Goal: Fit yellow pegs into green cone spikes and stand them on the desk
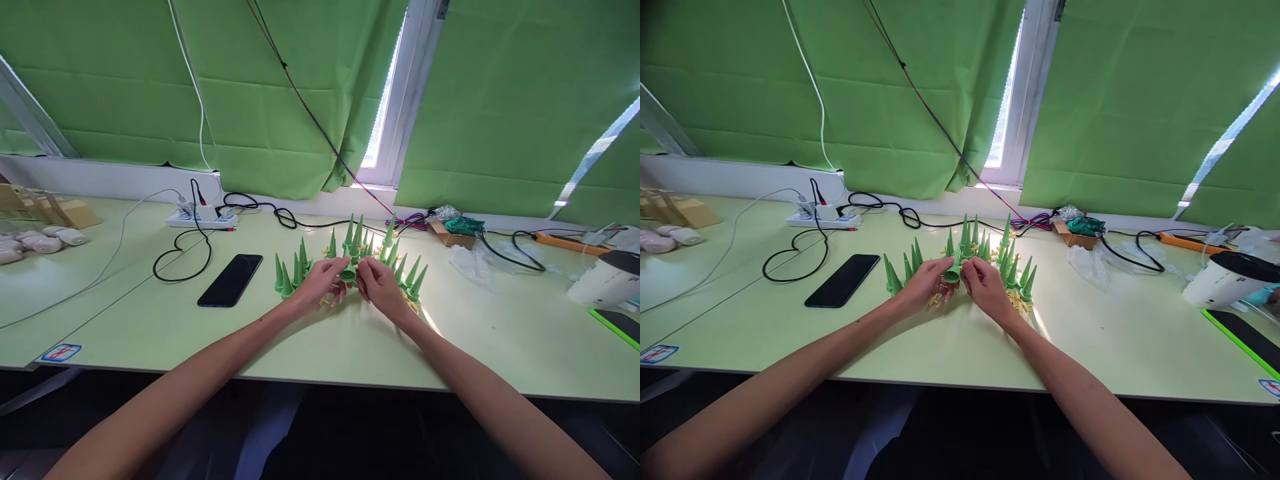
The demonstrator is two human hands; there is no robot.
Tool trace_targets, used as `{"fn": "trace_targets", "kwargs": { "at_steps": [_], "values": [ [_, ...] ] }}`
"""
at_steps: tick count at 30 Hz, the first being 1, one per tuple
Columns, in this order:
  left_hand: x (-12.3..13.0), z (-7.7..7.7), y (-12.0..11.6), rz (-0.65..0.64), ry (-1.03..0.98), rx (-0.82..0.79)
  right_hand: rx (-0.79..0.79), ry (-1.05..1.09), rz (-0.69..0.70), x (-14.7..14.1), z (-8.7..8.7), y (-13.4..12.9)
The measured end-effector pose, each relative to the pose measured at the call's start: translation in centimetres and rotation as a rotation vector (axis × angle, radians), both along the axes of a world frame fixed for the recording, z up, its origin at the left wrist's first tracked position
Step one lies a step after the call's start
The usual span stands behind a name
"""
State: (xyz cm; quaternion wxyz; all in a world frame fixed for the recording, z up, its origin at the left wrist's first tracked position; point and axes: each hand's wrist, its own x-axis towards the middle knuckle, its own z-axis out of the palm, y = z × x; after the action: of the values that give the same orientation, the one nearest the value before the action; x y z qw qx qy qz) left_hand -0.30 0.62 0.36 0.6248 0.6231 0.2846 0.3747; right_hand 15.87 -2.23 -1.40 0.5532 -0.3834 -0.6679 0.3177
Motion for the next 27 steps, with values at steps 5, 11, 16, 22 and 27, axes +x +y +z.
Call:
{"fn": "trace_targets", "kwargs": {
  "at_steps": [5, 11, 16, 22, 27],
  "values": [
    [-0.11, -0.06, 0.00, 0.029, 0.014, 0.028, 0.003, -0.037, -0.015, 0.03, -0.14, -0.02],
    [-0.17, 0.13, -0.20, 0.059, 0.061, 0.156, -0.005, -0.066, -0.034, 0.04, -0.15, -0.03],
    [-0.25, 0.27, -0.50, 0.066, 0.142, 0.308, -0.026, -0.078, -0.065, 0.01, -0.06, 0.05],
    [-0.25, 0.06, -0.64, 0.105, 0.198, 0.373, -0.025, -0.093, -0.112, 0.13, -0.36, 0.39],
    [-0.33, -0.31, -0.52, 0.150, 0.255, 0.484, -0.032, -0.104, -0.138, 0.12, -0.37, 0.36]
  ]
}}
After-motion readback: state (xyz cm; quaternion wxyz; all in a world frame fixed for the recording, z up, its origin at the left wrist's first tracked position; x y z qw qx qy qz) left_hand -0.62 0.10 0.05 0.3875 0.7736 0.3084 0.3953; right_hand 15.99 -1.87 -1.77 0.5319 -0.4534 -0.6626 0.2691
